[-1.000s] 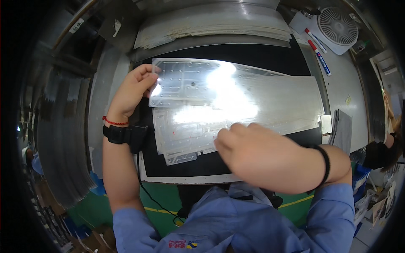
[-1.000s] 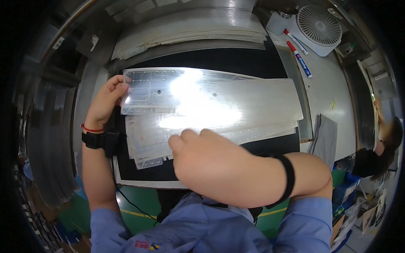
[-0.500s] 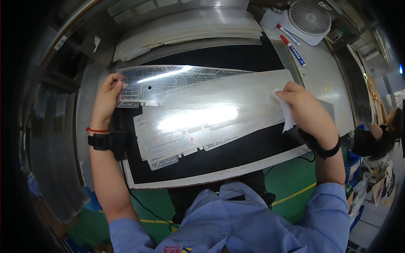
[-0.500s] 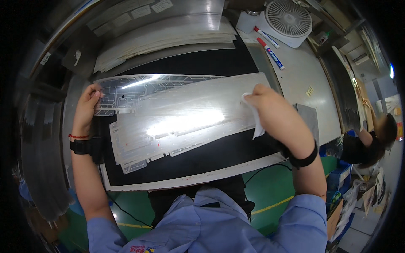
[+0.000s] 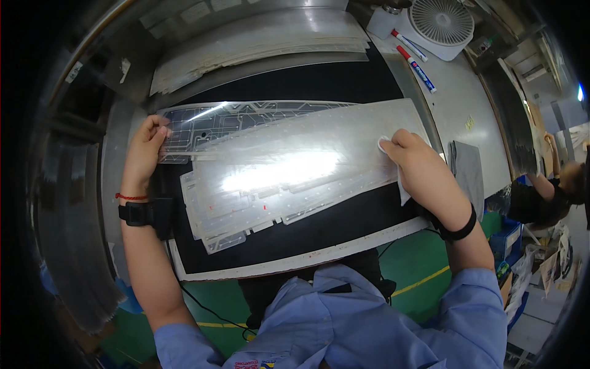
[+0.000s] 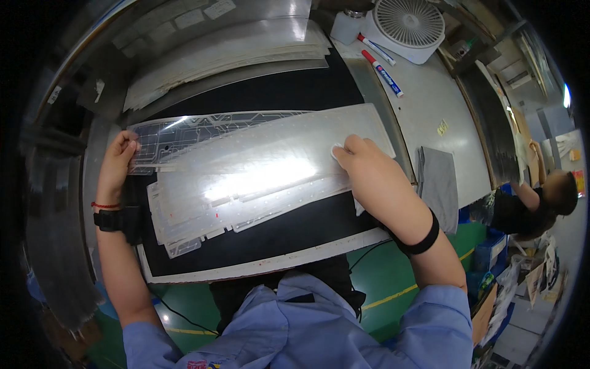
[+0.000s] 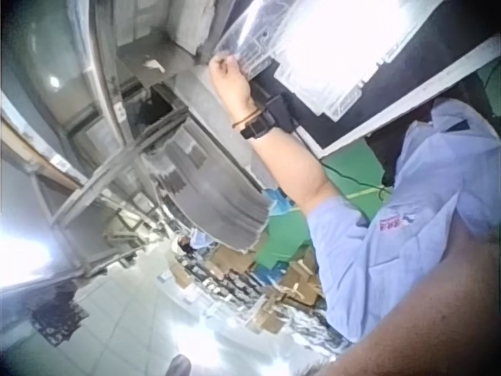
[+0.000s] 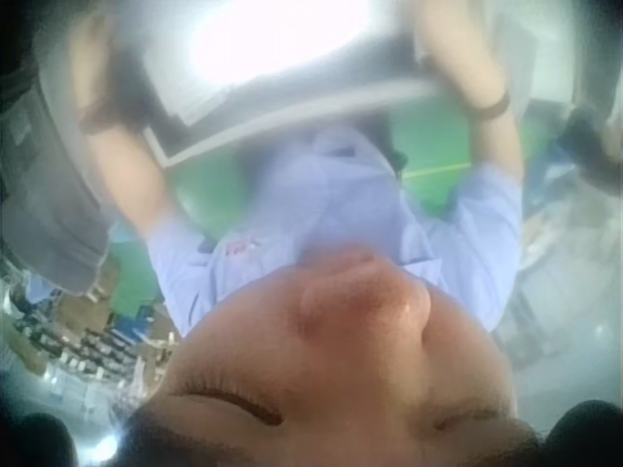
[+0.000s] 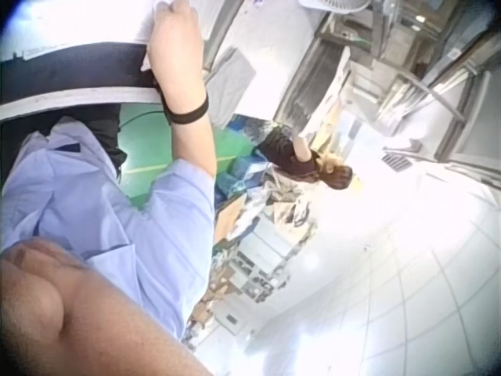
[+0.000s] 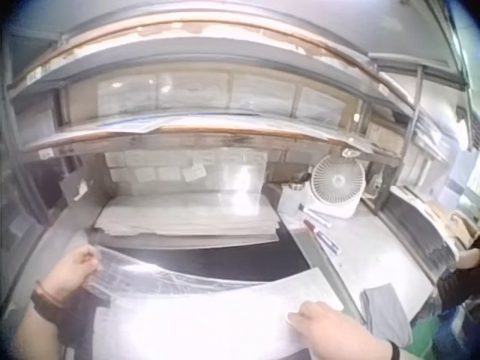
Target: Assembling and inspecting flexible keyboard circuitry components.
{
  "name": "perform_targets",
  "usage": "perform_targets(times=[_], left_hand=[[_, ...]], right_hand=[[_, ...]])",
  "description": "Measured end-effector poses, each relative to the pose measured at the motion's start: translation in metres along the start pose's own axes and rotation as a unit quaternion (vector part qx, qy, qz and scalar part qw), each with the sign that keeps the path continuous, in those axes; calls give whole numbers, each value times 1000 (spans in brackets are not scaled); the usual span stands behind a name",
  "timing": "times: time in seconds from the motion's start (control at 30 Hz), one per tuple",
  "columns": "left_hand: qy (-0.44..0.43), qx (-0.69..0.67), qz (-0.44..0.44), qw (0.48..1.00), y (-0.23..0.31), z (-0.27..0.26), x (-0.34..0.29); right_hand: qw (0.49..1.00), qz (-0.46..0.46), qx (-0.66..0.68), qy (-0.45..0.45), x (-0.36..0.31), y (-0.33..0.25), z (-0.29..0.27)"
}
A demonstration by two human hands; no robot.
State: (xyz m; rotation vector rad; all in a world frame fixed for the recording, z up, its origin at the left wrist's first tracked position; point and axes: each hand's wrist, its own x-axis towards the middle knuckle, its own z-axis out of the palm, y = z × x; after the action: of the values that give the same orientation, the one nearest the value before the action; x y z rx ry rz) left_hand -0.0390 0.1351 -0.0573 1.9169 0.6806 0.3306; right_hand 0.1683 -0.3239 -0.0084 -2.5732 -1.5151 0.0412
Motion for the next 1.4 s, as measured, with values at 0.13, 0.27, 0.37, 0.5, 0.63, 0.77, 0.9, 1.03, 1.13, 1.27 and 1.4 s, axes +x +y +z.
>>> perform_targets(times=[0.13, 0.27, 0.37, 0.5, 0.63, 0.77, 0.9, 1.03, 1.13, 1.27, 1.4], left_hand=[[-1, -11, 0, 1000, -7, -4, 2], [-13, -6, -6, 1000, 0, -2, 1], [-10, -2, -3, 1000, 0, -2, 0], [-2, -12, 8, 1000, -6, -3, 1], [-7, -4, 2, 1000, -1, -1, 1], [1, -7, 2, 1000, -2, -1, 0], [-8, -14, 1, 1000, -6, -3, 1], [-2, -13, 11, 1000, -5, -2, 1], [-7, -9, 4, 1000, -4, -3, 1], [-12, 3, -1, 1000, -1, -3, 1], [0, 3, -7, 1000, -2, -3, 0]], right_hand=[[1000, 9, -25, -16, -1, -6, -3], [999, 10, -21, -23, -11, -7, -6], [999, 1, -31, -14, -2, -6, -5], [999, -1, -34, -15, -1, -6, -6], [999, -3, -25, -26, -7, -4, -10], [1000, 4, -17, -2, 2, -5, -8], [999, -2, -40, -23, -4, -3, -10], [999, -11, -50, -18, 3, -2, -11], [998, 0, -58, -21, 5, -2, -9], [1000, 10, -22, -18, -1, -8, -11], [999, -8, -43, -20, 8, -2, -7]])
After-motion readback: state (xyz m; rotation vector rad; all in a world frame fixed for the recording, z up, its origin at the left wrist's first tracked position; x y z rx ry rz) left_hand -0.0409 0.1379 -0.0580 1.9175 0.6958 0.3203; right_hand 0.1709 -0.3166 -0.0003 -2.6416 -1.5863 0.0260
